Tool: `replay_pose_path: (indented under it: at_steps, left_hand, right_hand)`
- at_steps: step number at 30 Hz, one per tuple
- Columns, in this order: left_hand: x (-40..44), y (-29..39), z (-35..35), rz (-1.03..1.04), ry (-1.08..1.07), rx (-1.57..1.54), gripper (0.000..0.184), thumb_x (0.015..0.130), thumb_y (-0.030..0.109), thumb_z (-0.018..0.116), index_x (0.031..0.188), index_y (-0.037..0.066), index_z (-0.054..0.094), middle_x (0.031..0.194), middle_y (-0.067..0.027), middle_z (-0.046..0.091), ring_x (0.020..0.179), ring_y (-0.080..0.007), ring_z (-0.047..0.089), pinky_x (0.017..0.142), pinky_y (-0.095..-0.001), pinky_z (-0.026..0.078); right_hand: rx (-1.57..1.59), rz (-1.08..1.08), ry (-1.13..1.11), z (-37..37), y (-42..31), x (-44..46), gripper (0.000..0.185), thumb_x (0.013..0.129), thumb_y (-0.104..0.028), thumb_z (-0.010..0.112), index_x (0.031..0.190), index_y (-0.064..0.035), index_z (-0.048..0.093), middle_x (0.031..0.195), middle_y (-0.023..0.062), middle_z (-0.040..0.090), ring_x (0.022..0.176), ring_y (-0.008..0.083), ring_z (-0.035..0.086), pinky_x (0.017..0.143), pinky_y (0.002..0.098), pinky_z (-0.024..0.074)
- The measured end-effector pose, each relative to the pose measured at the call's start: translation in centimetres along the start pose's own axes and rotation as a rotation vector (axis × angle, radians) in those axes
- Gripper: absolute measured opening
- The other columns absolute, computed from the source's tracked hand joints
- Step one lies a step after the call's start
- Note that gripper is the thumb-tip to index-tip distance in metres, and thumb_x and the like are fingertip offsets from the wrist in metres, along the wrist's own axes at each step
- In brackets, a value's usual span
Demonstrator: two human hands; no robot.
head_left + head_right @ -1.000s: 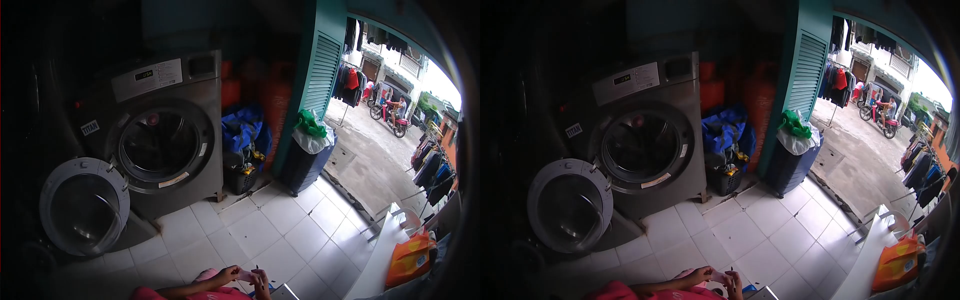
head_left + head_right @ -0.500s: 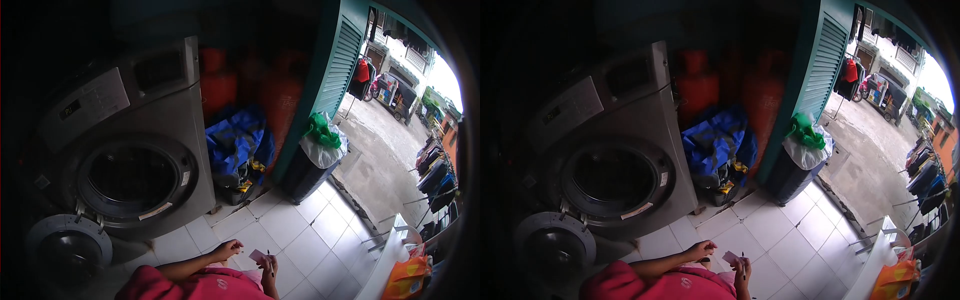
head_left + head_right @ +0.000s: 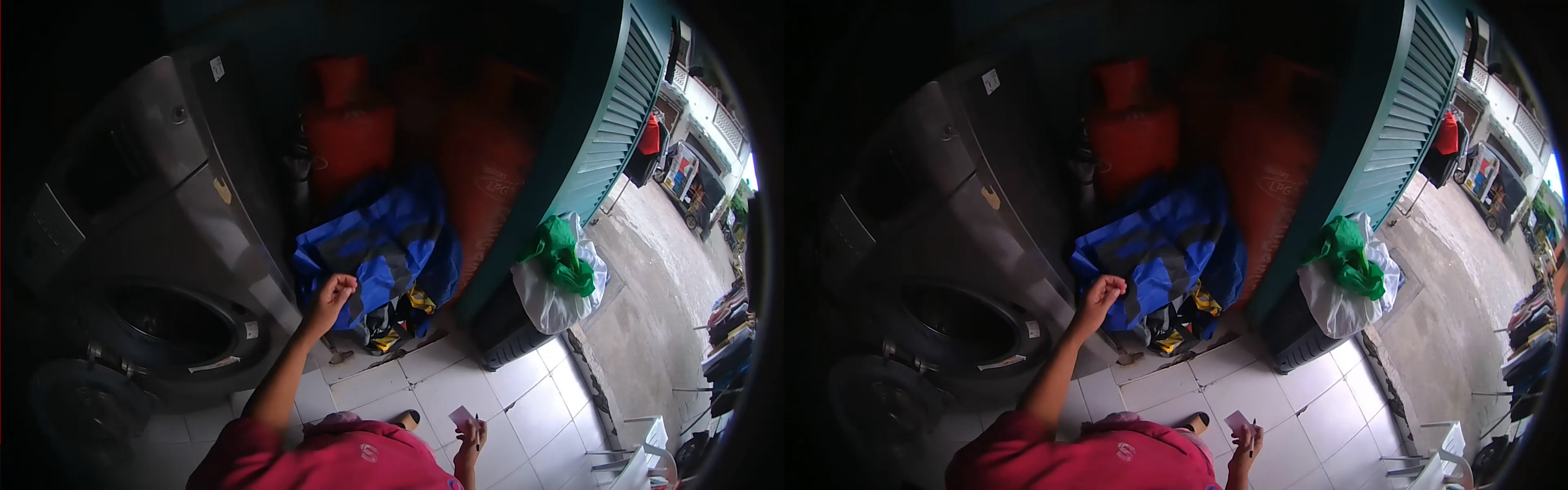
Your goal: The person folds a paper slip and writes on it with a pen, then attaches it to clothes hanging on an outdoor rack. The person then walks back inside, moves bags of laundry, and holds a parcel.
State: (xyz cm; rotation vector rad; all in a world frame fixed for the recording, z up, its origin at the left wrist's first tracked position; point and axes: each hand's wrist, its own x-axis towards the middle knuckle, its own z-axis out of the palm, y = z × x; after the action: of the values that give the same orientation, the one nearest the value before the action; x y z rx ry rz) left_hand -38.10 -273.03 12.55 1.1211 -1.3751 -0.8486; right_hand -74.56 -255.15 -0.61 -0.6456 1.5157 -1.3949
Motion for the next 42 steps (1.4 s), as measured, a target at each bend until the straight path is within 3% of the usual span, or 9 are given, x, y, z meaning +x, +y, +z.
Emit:
replay_pose_path:
  at_steps: [3,8,14,18,21,23,25,28,42]
  left_hand:
    - [8.0,0.6,0.3,0.073,0.097,0.166,0.015,0.086,0.005,0.046,0.1,0.003,0.05,0.097,-0.0023,0.053,0.091,-0.0099,0.05,0.081,-0.0218,0.04]
    - [18.6,-1.3,-0.4,0.199,0.115,0.573,0.024,0.074,-0.003,0.052,0.097,0.006,0.053,0.1,-0.0068,0.055,0.096,-0.0219,0.053,0.08,-0.0294,0.042]
    - [26.2,-7.2,-1.6,0.145,-0.224,0.82,0.033,0.065,-0.005,0.049,0.095,0.009,0.057,0.104,-0.0083,0.053,0.097,-0.0243,0.052,0.082,-0.0307,0.042]
    - [28.1,-9.5,-1.8,-0.117,-0.347,0.816,0.037,0.063,-0.006,0.052,0.096,0.008,0.057,0.106,-0.0085,0.052,0.096,-0.0238,0.052,0.078,-0.0304,0.043]
    - [28.8,-11.9,-2.3,-0.136,-0.395,0.71,0.039,0.061,-0.007,0.052,0.097,0.008,0.057,0.104,-0.0083,0.053,0.096,-0.0228,0.052,0.078,-0.0294,0.043]
    - [28.9,-13.2,-2.7,-0.17,-0.39,0.664,0.042,0.06,-0.01,0.049,0.098,0.007,0.058,0.104,-0.0086,0.054,0.097,-0.0214,0.051,0.08,-0.0278,0.041]
    - [29.0,-14.1,-3.1,-0.244,-0.443,0.508,0.05,0.058,-0.014,0.043,0.101,0.005,0.058,0.11,-0.0071,0.053,0.108,-0.0185,0.047,0.09,-0.0259,0.035]
    - [28.8,-13.4,-3.0,-0.374,-0.377,0.303,0.058,0.054,-0.017,0.037,0.104,0.004,0.059,0.113,-0.0069,0.053,0.11,-0.0163,0.045,0.093,-0.0245,0.032]
    - [29.1,-11.4,-3.6,-0.458,-0.423,0.151,0.064,0.053,-0.017,0.034,0.108,0.004,0.057,0.115,-0.0075,0.053,0.111,-0.0156,0.045,0.094,-0.0221,0.031]
  right_hand:
    - [0.008,-0.047,0.061,0.8,-3.9,5.8,0.032,0.078,-0.029,0.058,0.094,-0.0033,0.046,0.074,0.0068,0.055,0.062,0.0138,0.053,0.053,0.0242,0.0377]
    - [-0.101,-0.089,0.032,0.4,-7.6,13.2,0.03,0.077,-0.031,0.055,0.088,-0.0045,0.047,0.072,0.0057,0.052,0.063,0.0134,0.052,0.054,0.0247,0.0365]
    - [-0.106,0.001,0.132,0.7,-6.5,15.4,0.04,0.074,-0.039,0.056,0.096,-0.0073,0.045,0.076,0.0052,0.053,0.066,0.0141,0.051,0.058,0.0252,0.0348]
    - [-0.091,0.074,0.139,2.1,-5.9,15.8,0.038,0.075,-0.036,0.057,0.096,-0.0071,0.045,0.078,0.0053,0.053,0.067,0.0142,0.052,0.058,0.0253,0.0353]
    - [-0.063,0.07,0.145,3.8,-6.0,17.3,0.039,0.075,-0.034,0.058,0.098,-0.0063,0.044,0.077,0.0057,0.053,0.065,0.0137,0.052,0.057,0.024,0.036]
    - [-0.067,0.055,0.14,4.4,-6.0,18.5,0.039,0.075,-0.034,0.058,0.098,-0.0063,0.044,0.077,0.0062,0.053,0.065,0.0137,0.052,0.057,0.024,0.0359]
    - [-0.069,0.074,0.112,4.6,-5.8,20.2,0.054,0.076,-0.036,0.057,0.116,-0.0069,0.036,0.09,0.0066,0.052,0.074,0.0154,0.053,0.063,0.0271,0.0364]
    - [-0.11,0.065,0.082,5.7,-6.5,22.0,0.053,0.076,-0.036,0.057,0.115,-0.0067,0.037,0.089,0.007,0.052,0.074,0.0151,0.053,0.062,0.026,0.0366]
    - [-0.151,0.056,0.081,7.4,-7.5,23.2,0.049,0.077,-0.039,0.056,0.109,-0.0061,0.04,0.086,0.0083,0.052,0.072,0.0151,0.052,0.061,0.027,0.0363]
